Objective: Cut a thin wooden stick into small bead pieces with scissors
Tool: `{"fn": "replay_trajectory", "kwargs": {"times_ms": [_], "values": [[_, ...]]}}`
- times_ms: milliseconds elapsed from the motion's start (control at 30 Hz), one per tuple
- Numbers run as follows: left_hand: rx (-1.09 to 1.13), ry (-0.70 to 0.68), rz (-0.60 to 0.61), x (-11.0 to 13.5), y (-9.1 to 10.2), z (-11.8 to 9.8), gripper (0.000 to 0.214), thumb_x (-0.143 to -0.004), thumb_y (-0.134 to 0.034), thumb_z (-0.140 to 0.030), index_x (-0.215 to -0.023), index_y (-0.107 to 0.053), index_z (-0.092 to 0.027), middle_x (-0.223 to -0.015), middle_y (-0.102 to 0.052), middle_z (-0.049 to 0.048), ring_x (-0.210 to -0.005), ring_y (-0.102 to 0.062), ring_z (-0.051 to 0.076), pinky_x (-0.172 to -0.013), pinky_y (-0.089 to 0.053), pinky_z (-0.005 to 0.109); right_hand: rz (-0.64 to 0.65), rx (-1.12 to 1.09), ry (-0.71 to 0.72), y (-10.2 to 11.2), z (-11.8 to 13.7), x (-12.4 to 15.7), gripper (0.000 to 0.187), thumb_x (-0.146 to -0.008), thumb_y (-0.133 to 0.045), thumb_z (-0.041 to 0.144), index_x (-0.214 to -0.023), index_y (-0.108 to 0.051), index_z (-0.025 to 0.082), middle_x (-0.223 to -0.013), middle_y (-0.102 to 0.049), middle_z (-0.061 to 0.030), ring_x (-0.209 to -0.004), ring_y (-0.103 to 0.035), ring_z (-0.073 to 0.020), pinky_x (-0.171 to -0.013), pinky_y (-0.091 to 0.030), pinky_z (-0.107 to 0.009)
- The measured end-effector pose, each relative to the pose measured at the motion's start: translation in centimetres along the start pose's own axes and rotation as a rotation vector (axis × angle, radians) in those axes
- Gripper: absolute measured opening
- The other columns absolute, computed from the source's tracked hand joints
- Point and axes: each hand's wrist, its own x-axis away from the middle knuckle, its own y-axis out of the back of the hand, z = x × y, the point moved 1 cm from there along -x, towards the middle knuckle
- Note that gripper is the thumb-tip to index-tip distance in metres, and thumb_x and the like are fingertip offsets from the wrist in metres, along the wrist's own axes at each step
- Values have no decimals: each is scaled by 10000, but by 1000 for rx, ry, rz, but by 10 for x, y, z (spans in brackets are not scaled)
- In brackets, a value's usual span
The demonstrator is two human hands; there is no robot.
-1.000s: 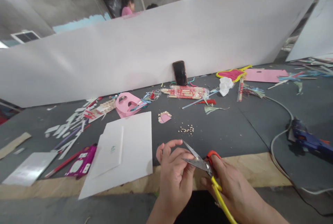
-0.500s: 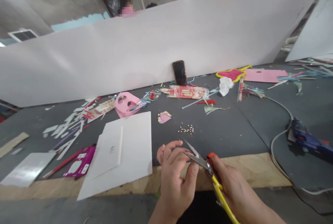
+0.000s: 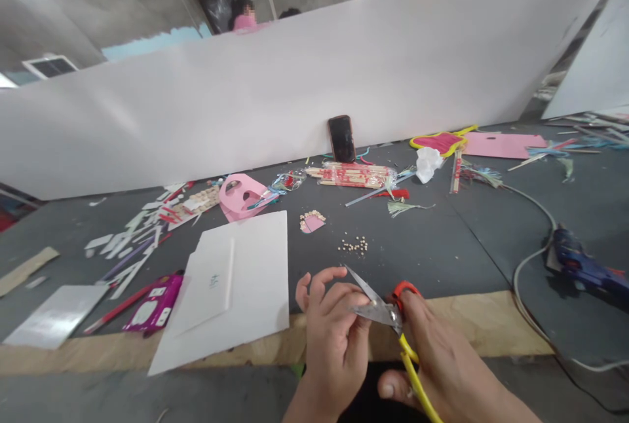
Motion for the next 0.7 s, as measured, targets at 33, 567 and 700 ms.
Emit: {"fn": "replay_trajectory", "kwargs": {"times_ms": [33,567,700], "values": [[9,8,11,-1,0,0,216,-813,-494,-45,-774,-593,-232,-793,-684,-5,-1079,-515,263,-985,-243,534,-2,9,8,1,0,-1,476,-762,-619,547,-966,-366,199,-804,-592,-85,-665,-598,-232,-567,-485,-324],[33,112,35,-14,-2,5,204,-884,-469,-169,-790,-642,-222,-850,-702,38,-1050,-568,260,-972,-350,509,181,-88,-176,-5,-8,-7,274,-708,-400,108,-959,-433,211,-646,-624,-17,-525,-577,-185,-487,-384,-267],[-37,71,28,-19,-3,11,159,-857,-506,-154,-828,-646,-222,-896,-707,36,-1068,-556,268,-983,-305,530,211,-73,-217,-6,-13,-13,240,-741,-398,130,-966,-433,206,-683,-637,-34,-584,-610,-197,-516,-411,-275]]}}
